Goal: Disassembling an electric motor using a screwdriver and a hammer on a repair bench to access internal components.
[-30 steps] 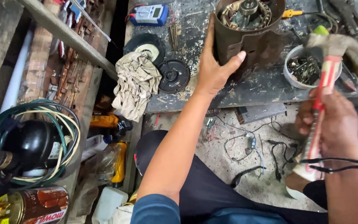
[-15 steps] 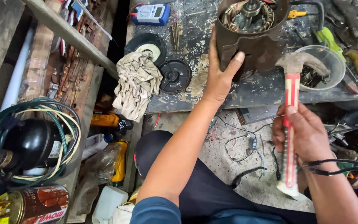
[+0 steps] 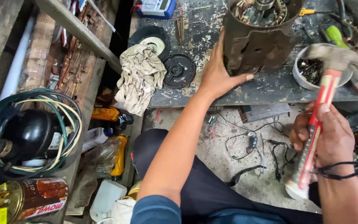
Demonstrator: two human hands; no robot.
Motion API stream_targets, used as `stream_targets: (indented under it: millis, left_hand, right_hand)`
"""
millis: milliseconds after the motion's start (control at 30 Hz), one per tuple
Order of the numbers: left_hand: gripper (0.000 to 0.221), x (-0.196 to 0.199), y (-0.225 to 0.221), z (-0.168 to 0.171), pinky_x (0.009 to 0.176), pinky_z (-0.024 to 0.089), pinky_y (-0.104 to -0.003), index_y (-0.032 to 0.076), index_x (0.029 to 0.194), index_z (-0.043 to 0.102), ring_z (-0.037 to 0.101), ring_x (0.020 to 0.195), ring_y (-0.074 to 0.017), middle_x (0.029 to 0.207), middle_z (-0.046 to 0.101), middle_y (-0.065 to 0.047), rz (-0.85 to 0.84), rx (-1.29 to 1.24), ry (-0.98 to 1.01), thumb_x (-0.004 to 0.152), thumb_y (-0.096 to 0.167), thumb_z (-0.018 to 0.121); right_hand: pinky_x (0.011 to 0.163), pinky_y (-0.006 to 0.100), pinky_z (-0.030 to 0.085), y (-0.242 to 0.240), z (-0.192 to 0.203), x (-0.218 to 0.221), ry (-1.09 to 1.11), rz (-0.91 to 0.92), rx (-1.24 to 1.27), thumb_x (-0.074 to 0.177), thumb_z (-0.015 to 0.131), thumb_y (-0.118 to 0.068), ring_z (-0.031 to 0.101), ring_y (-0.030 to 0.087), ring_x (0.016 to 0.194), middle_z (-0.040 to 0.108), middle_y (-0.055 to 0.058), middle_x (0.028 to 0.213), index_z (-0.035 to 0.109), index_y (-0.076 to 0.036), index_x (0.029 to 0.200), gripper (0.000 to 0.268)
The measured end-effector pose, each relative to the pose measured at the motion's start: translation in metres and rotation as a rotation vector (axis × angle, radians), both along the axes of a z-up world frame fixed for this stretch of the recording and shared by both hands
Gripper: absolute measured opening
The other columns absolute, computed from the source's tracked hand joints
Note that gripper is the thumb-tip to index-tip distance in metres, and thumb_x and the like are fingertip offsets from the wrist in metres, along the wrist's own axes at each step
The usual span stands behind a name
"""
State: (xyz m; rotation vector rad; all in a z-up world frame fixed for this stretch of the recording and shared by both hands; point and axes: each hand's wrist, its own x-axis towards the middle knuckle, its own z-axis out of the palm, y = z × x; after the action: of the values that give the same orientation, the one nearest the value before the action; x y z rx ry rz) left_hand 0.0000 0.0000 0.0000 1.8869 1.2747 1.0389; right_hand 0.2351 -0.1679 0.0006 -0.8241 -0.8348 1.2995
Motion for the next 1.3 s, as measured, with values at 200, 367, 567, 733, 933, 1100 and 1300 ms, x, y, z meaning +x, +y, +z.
stream_targets:
  millis: [200,367,567,733,933,1100,1300]
  left_hand:
    - [0.134,0.002,0.004,-0.004,0.117,0.034,-0.067,0.017,0.161,0.013,0.034,0.151,-0.0381,0.164,0.024,-0.016,0.017,-0.153,-0.051,0.057,0.055,0.090]
    - [0.133,0.004,0.011,-0.004,0.119,0.032,-0.064,0.011,0.158,0.016,0.031,0.151,-0.0371,0.162,0.021,-0.017,0.009,-0.150,-0.046,0.057,0.057,0.087]
    - [0.129,0.005,0.014,-0.014,0.124,0.030,-0.060,0.009,0.157,0.019,0.031,0.151,-0.0370,0.158,0.024,-0.018,-0.025,-0.092,-0.092,0.060,0.056,0.088]
    - [0.128,0.003,0.010,-0.004,0.123,0.031,-0.062,0.009,0.157,0.017,0.031,0.151,-0.0373,0.159,0.022,-0.017,-0.043,-0.145,-0.125,0.060,0.053,0.087]
    - [0.130,0.004,0.014,-0.006,0.122,0.030,-0.063,0.009,0.158,0.016,0.030,0.152,-0.0389,0.162,0.020,-0.019,-0.039,-0.145,-0.092,0.059,0.055,0.087]
    - [0.129,0.002,0.017,-0.008,0.123,0.031,-0.061,0.009,0.157,0.016,0.031,0.151,-0.0382,0.160,0.021,-0.018,-0.062,-0.124,-0.111,0.060,0.054,0.088]
    - [0.129,0.000,0.016,-0.004,0.121,0.031,-0.064,0.012,0.158,0.012,0.026,0.153,-0.0384,0.163,0.017,-0.017,-0.087,-0.159,-0.087,0.061,0.059,0.083]
  right_hand:
    - [0.035,0.026,0.040,-0.010,0.005,0.007,-0.115,-0.046,-0.054,0.108,0.060,-0.038,0.043,0.014,0.045,0.047,0.007,0.063,0.060,-0.009,0.107,0.029]
    - [0.030,0.026,0.039,-0.008,0.011,-0.002,-0.077,0.051,-0.060,0.106,0.052,-0.024,0.041,0.013,0.041,0.043,0.005,0.057,0.056,-0.009,0.099,0.018]
    - [0.040,0.027,0.037,-0.003,0.013,-0.007,-0.066,-0.230,-0.133,0.105,0.056,-0.033,0.042,0.011,0.051,0.040,0.000,0.061,0.054,-0.015,0.098,0.020]
    - [0.036,0.023,0.039,-0.021,0.021,-0.011,-0.139,-0.111,-0.097,0.105,0.064,-0.034,0.044,0.012,0.046,0.048,0.005,0.063,0.060,-0.007,0.101,0.028]
    - [0.034,0.026,0.035,-0.009,0.004,-0.003,-0.101,0.068,-0.055,0.104,0.061,-0.034,0.040,0.013,0.044,0.043,0.006,0.058,0.055,-0.006,0.100,0.029]
    - [0.038,0.027,0.036,-0.003,0.012,-0.014,-0.067,-0.204,-0.099,0.107,0.060,-0.032,0.039,0.015,0.043,0.046,0.006,0.060,0.058,-0.012,0.098,0.023]
    - [0.036,0.026,0.034,-0.011,0.008,-0.013,-0.056,-0.043,-0.072,0.105,0.060,-0.032,0.040,0.015,0.043,0.043,0.008,0.058,0.058,-0.006,0.101,0.027]
